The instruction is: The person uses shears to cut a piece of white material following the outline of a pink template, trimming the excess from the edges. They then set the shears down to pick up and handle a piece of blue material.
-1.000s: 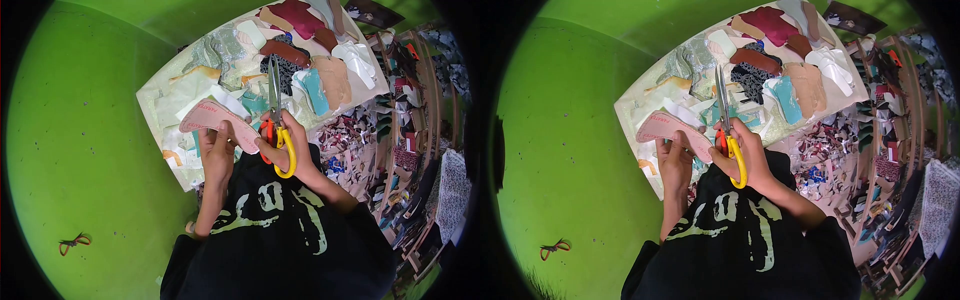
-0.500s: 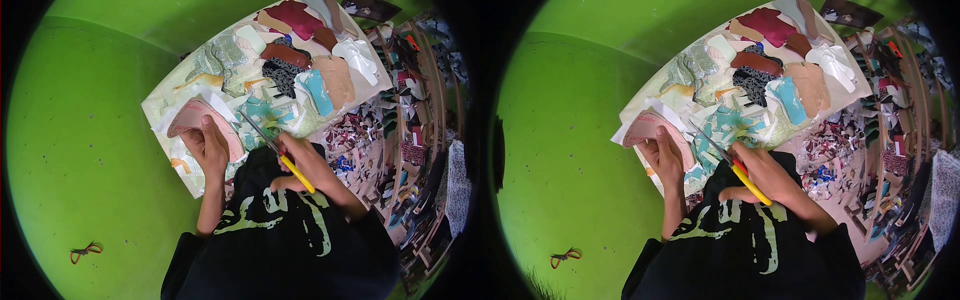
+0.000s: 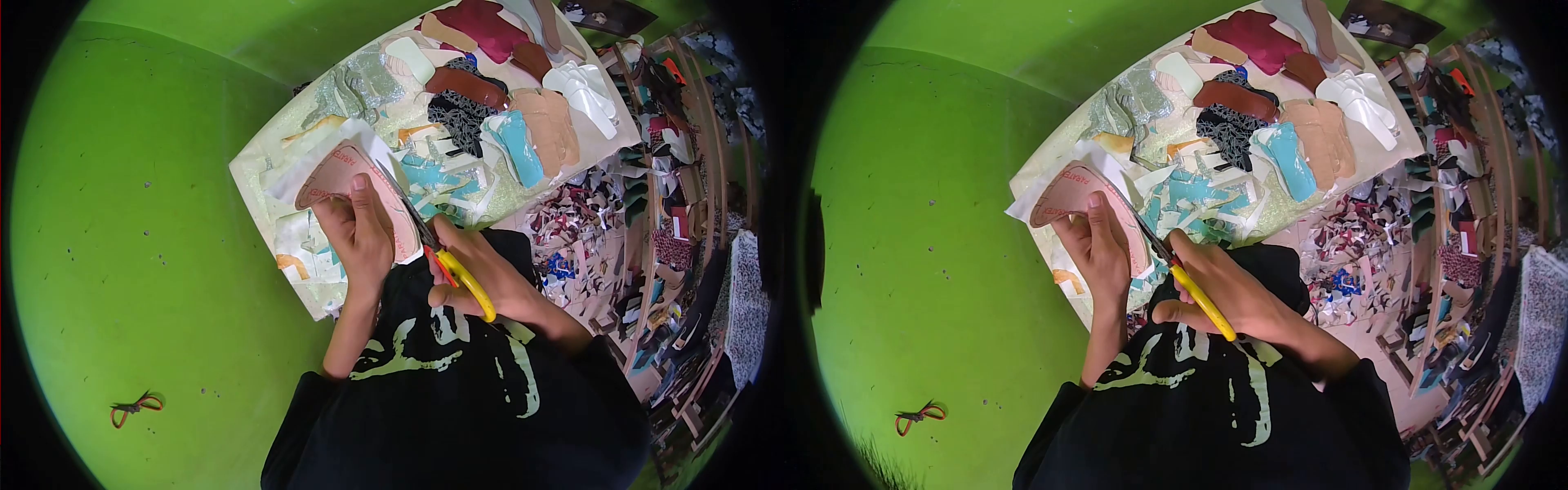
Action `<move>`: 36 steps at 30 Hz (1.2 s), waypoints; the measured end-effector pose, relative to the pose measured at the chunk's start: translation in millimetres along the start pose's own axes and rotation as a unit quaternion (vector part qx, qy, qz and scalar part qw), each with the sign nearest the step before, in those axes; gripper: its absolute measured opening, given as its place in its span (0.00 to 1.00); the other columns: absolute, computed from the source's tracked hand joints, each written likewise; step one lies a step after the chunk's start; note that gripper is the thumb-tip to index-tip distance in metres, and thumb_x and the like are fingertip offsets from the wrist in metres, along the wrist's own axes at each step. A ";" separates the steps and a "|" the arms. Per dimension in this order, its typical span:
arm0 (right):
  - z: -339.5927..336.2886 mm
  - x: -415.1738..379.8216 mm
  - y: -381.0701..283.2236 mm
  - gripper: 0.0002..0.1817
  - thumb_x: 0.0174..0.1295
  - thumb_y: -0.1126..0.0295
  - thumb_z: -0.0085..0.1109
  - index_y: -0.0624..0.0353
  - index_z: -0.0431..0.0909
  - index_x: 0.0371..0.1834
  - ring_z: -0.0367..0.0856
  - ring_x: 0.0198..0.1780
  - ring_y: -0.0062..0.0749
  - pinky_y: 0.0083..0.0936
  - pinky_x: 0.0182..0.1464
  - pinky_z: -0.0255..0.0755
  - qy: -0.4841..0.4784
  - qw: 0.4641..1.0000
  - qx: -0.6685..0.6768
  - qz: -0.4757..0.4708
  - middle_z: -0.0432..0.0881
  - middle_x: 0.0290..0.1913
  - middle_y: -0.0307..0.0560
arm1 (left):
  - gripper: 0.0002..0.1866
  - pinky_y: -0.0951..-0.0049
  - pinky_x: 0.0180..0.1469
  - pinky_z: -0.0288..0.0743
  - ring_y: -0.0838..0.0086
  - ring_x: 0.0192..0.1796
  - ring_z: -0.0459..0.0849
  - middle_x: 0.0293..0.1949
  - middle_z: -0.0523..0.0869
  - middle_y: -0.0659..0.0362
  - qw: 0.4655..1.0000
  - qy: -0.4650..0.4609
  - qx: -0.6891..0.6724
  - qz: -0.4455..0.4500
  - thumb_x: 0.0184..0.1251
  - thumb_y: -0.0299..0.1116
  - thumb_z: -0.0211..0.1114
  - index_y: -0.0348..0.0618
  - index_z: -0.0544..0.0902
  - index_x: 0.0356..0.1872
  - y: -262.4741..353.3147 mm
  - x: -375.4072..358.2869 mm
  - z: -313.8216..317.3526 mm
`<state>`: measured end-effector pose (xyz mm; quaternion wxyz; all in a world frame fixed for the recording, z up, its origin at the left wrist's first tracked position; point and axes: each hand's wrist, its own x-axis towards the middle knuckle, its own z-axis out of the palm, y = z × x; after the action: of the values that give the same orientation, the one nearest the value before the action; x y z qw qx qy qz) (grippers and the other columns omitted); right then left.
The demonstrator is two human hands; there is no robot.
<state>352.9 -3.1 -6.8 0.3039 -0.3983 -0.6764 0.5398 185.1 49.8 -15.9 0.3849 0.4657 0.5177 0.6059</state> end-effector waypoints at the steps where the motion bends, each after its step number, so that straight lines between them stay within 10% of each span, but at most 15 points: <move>1: 1.7 1.0 -0.7 0.46 0.54 0.34 0.67 0.72 0.62 0.45 0.77 0.25 0.42 0.34 0.33 0.74 0.006 1.000 0.009 0.000 0.71 0.22 0.49 | 0.20 0.86 0.33 0.64 0.87 0.35 0.73 0.43 0.81 0.59 1.000 0.010 -0.005 0.008 0.80 0.24 0.52 0.43 0.61 0.68 -1.4 1.2 1.7; 8: 4.1 -0.7 4.8 0.40 0.59 0.40 0.65 0.71 0.62 0.45 0.73 0.24 0.54 0.40 0.33 0.71 0.027 0.998 -0.054 -0.012 0.70 0.24 0.57 | 0.20 0.83 0.40 0.70 0.84 0.40 0.77 0.47 0.82 0.58 0.998 0.009 -0.055 -0.040 0.79 0.25 0.53 0.43 0.63 0.68 2.6 -1.2 -6.3; 14: 5.7 -0.6 -3.9 0.48 0.52 0.22 0.53 0.66 0.61 0.40 0.68 0.28 0.37 0.33 0.35 0.68 -0.002 0.996 0.072 0.046 0.69 0.29 0.46 | 0.22 0.79 0.49 0.73 0.79 0.49 0.79 0.53 0.82 0.54 0.995 0.023 -0.078 -0.049 0.79 0.25 0.54 0.43 0.62 0.70 3.7 -3.2 -2.3; 23: 0.5 1.0 -9.4 0.44 0.58 0.34 0.63 0.69 0.61 0.52 0.68 0.34 0.48 0.39 0.45 0.67 -0.005 0.997 -0.016 0.079 0.70 0.33 0.52 | 0.21 0.76 0.53 0.72 0.77 0.52 0.78 0.54 0.80 0.54 0.989 0.012 -0.094 -0.112 0.79 0.29 0.56 0.40 0.63 0.68 6.8 -10.7 -3.1; 26: 5.1 -3.5 -8.1 0.42 0.57 0.44 0.70 0.70 0.60 0.56 0.70 0.35 0.55 0.42 0.44 0.68 0.035 0.997 -0.048 0.052 0.71 0.36 0.57 | 0.21 0.78 0.49 0.74 0.78 0.49 0.80 0.53 0.82 0.54 0.977 0.011 -0.138 -0.164 0.79 0.29 0.56 0.41 0.63 0.68 14.0 -9.7 -2.1; 30: -0.6 5.5 -9.6 0.40 0.58 0.49 0.72 0.75 0.61 0.52 0.77 0.28 0.60 0.43 0.31 0.70 0.068 0.992 -0.102 -0.041 0.72 0.25 0.60 | 0.15 0.85 0.13 0.62 0.84 0.16 0.71 0.37 0.83 0.62 0.948 0.010 -0.195 -0.251 0.77 0.28 0.57 0.48 0.69 0.60 21.0 -6.4 0.8; 36: -10.0 9.4 -7.2 0.42 0.56 0.45 0.72 0.74 0.65 0.53 0.80 0.28 0.62 0.44 0.29 0.72 0.092 0.981 -0.167 -0.020 0.77 0.27 0.64 | 0.14 0.88 0.08 0.53 0.88 0.12 0.64 0.41 0.84 0.63 0.877 -0.005 -0.302 -0.374 0.76 0.28 0.57 0.48 0.72 0.59 39.0 -6.2 4.1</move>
<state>355.2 9.3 2.3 0.3048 -0.4783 -0.7337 0.3741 191.4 38.5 21.6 0.7076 0.1016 0.4427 0.5413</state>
